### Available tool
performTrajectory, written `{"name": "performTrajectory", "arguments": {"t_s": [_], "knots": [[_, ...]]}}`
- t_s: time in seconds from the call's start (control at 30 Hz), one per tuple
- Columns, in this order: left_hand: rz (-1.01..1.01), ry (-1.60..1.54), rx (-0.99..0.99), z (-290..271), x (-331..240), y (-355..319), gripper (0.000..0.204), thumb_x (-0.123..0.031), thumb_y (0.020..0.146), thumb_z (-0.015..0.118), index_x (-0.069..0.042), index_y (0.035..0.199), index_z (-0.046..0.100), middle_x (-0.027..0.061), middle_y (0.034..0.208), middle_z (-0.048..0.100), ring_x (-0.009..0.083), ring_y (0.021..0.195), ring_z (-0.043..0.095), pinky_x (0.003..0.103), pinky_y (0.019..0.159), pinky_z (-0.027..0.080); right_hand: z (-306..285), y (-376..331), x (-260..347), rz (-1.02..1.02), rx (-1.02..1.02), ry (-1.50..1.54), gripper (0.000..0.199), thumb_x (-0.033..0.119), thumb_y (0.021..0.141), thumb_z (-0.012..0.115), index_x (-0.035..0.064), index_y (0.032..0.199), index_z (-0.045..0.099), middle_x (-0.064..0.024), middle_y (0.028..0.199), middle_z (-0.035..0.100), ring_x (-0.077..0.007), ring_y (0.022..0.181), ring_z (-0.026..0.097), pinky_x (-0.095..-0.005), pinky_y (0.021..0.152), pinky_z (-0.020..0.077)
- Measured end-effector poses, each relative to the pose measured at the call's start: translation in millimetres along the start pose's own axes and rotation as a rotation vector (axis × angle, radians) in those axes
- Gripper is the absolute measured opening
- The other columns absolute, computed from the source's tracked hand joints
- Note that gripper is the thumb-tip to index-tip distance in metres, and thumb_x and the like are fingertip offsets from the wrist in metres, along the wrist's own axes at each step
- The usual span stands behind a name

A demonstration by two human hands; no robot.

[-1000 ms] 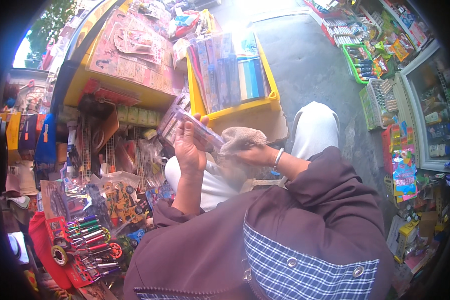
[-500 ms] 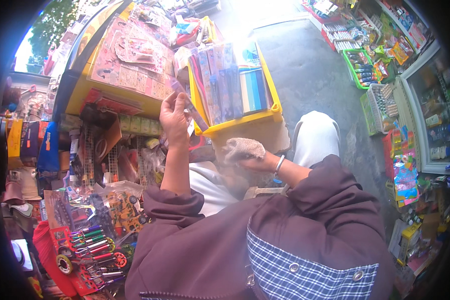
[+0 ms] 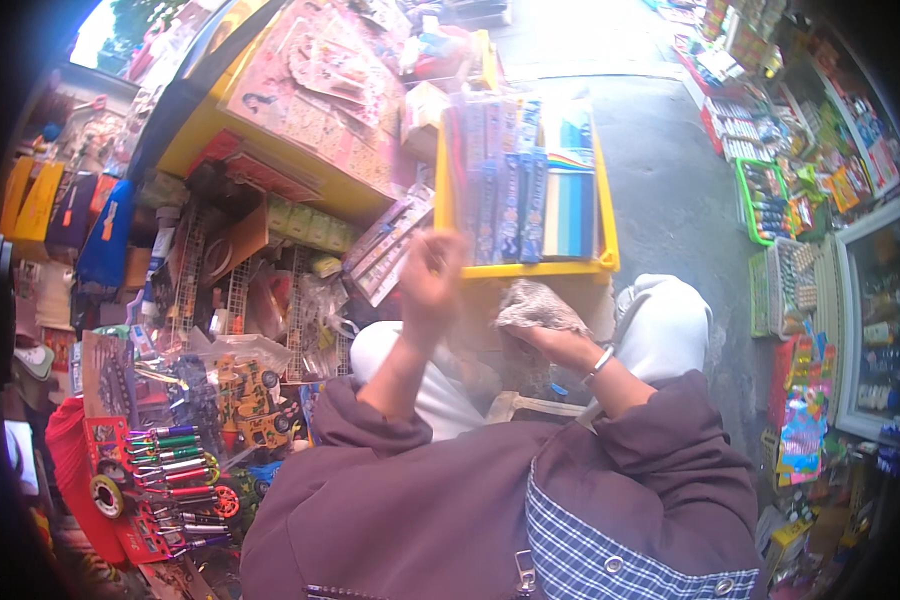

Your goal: The person sits on the floor and wipes various stationery items with a cloth. They pick up items from a yellow bin, wipe them, and place them back into the bin. The items include rulers, erasers, and other small stationery objects.

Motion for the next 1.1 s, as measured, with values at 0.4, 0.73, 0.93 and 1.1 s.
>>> {"name": "performTrajectory", "arguments": {"t_s": [0.4,0.73,0.93,1.1], "knots": [[-0.102,-0.145,0.328,-2,23,-71,0.009,-0.009,0.086,0.059,-0.002,0.088,0.054,0.0072,0.09,0.059,0.0163,0.084,0.057,0.028,0.075,0.045,14,-4,14,0.086,0.056,0.123,0.041,0.016,0.084,0.067,0.0024,0.12,0.052,-0.0049,0.111,0.055,-0.0128,0.103,0.053,-0.0289,0.088,0.0446],[-0.089,-0.322,0.253,-13,-26,-73,0.01,-0.01,0.088,0.059,-0.004,0.091,0.051,0.0012,0.079,0.05,0.0063,0.066,0.047,0.022,0.06,0.041,13,-17,39,-0.036,0.143,0.729,0.044,0.013,0.084,0.063,0.0028,0.124,0.049,-0.0079,0.116,0.057,-0.0177,0.103,0.058,-0.0325,0.089,0.0494],[0.006,-0.27,0.293,-4,-35,-73,0.016,-0.013,0.085,0.065,-0.005,0.092,0.054,0.0002,0.077,0.049,0.0061,0.062,0.046,0.023,0.056,0.04,28,-16,48,0.008,-0.034,0.561,0.041,0.016,0.089,0.056,0.0046,0.128,0.048,-0.0002,0.108,0.057,-0.0129,0.096,0.056,-0.0289,0.084,0.0471],[-0.22,-0.352,0.057,-27,42,-67,0.013,-0.017,0.091,0.059,-0.004,0.091,0.057,0.0007,0.073,0.054,0.0064,0.066,0.051,0.022,0.059,0.042,14,-15,48,-0.11,0.071,-0.077,0.037,0.009,0.085,0.062,0.0031,0.12,0.051,-0.0066,0.11,0.056,-0.0141,0.095,0.057,-0.0269,0.082,0.0483]]}}
Point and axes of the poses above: each hand's wrist, its own y-axis towards the middle knuckle, its own z-axis out of the palm, x = y × z, the point moved 1 cm from there along y, towards the middle knuckle
